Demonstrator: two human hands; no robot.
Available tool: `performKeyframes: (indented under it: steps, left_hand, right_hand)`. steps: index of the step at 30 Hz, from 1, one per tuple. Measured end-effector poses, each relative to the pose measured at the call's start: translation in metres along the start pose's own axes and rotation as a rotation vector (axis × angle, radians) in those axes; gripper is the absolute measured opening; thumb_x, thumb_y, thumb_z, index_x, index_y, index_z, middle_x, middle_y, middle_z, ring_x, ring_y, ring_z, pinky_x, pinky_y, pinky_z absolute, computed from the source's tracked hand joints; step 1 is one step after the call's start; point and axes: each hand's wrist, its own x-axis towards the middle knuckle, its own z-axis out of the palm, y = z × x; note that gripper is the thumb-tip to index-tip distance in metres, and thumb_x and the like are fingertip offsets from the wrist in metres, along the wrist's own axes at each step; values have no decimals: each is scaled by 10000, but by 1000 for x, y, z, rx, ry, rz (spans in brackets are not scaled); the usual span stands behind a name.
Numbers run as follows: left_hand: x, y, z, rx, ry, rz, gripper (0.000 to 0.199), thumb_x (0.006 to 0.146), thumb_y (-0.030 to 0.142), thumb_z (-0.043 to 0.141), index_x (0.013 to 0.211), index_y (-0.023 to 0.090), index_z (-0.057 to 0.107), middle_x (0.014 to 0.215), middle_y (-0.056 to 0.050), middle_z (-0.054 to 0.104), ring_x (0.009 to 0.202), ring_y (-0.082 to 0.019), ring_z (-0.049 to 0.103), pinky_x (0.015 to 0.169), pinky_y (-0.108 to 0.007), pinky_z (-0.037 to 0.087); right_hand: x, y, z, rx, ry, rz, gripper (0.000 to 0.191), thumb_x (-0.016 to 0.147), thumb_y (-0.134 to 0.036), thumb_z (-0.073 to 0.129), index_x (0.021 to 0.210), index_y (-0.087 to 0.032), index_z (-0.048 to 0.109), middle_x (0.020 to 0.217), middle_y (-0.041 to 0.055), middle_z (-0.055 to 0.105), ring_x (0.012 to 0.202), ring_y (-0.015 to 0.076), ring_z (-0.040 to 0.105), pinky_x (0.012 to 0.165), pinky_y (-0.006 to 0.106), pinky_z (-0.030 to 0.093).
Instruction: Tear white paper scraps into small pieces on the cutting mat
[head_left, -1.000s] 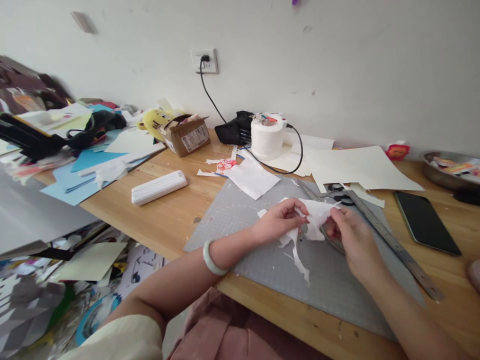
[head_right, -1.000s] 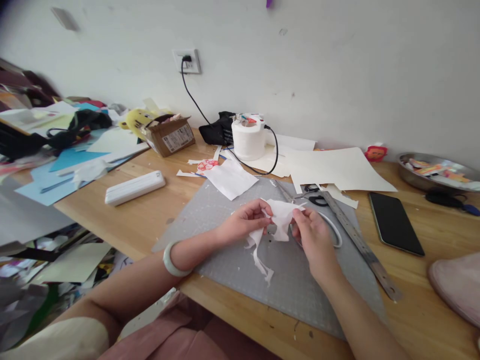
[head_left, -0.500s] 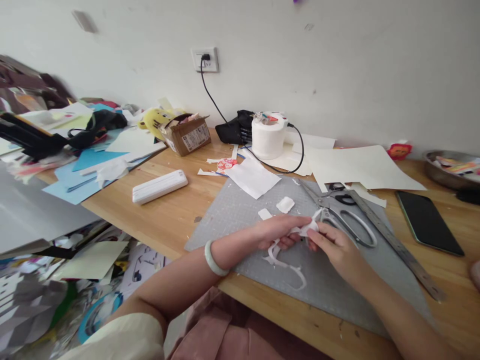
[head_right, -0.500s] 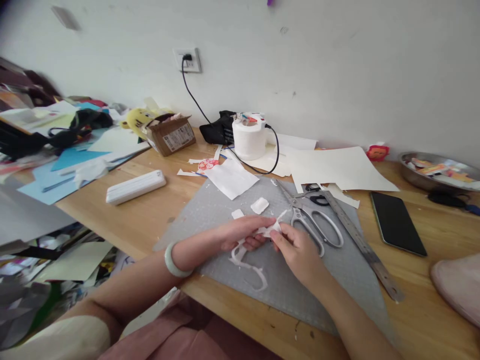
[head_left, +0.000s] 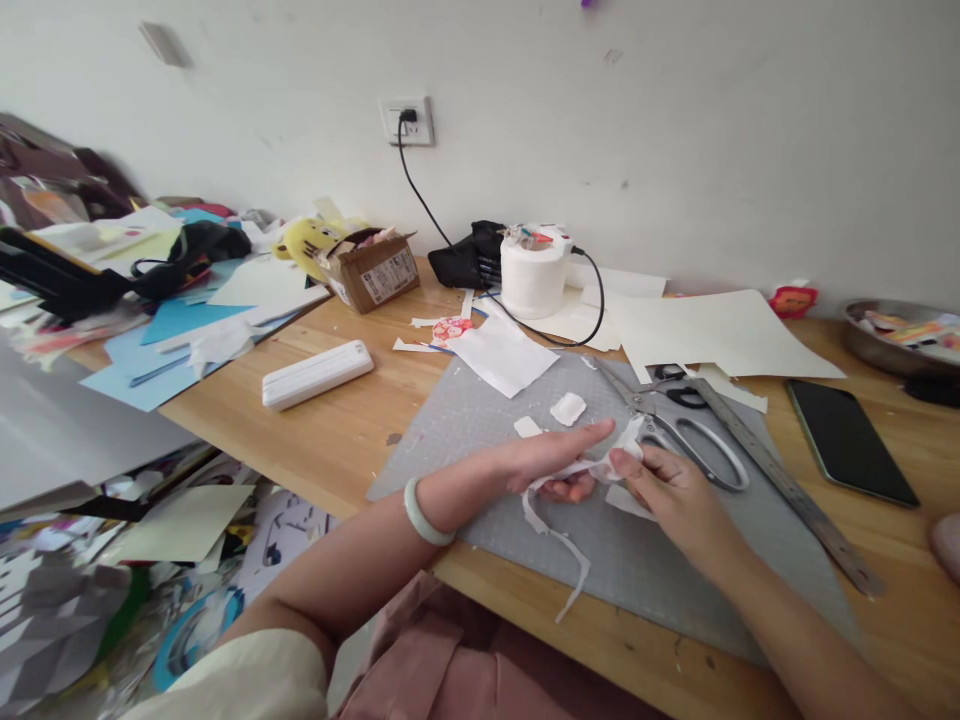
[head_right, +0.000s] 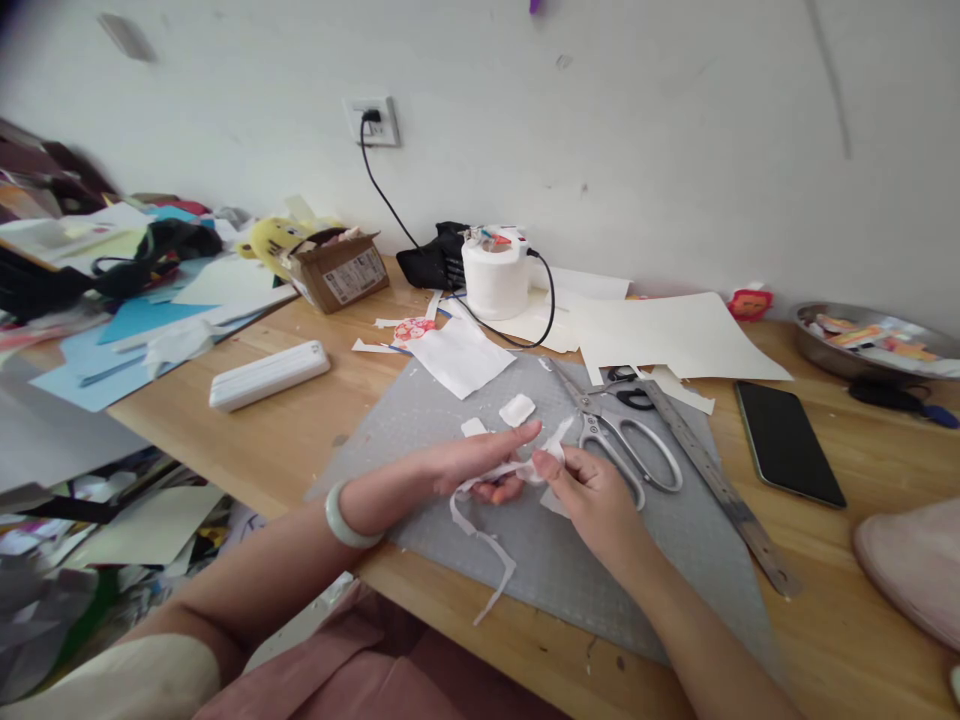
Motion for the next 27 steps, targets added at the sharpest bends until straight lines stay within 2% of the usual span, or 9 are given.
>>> performKeyframes:
  steps: [3,6,9,12,17,22,27]
  left_hand:
    - [-1,0,2,-174,-70,154,548,750,653,388,489,176,319,417,73,227,361,-44,181,385,-223,106]
    - [-1,0,7,-323,-34,312,475,721,522,562,532,175,298,465,90,212,395,-32,168,404,-211,104]
    - [-2,-1,11,-383,-5,414,448,722,441,597,523,166,305,461,99,198,402,-23,152,416,-208,118]
    - [-4,-3,13,-271,-31,490,437,738,411,591,498,152,335,444,94,221,409,-22,171,427,-215,128]
    - [-10,-6,7,-84,-45,480,477,764,426,556,468,159,293,434,85,249,411,-25,199,427,-223,148]
    - [-18,-1,-3,134,-104,456,456,801,406,509,476,151,316,450,73,283,428,-32,213,432,-225,158]
    - [-27,6,-14,117,-134,461,474,786,390,534,451,157,293,437,74,266,423,-33,207,440,-229,167]
  right_hand:
    - [-1,-1,2,64,-36,24,379,749,-547,520,610,-207,426,472,-88,239,418,77,188,401,236,136]
    - [-6,-3,6,133,-61,34,407,770,-564,480,593,-216,365,482,-89,225,415,71,175,397,234,138]
    - [-11,-6,7,179,-92,15,454,802,-555,433,548,-223,256,482,-87,196,423,71,161,403,238,153]
    - [-10,-2,0,166,-178,-10,474,780,-563,474,531,-216,269,475,-87,181,426,68,141,404,245,129]
    - [-2,8,-16,91,-318,-37,469,754,-523,554,513,-196,321,500,-74,197,446,65,157,419,251,111]
    - [0,8,-16,91,-398,-42,458,761,-522,542,515,-186,352,486,-70,230,437,61,180,416,247,115]
    - [-3,7,-24,138,-407,-15,463,732,-521,572,505,-190,342,474,-74,232,417,55,172,403,241,105]
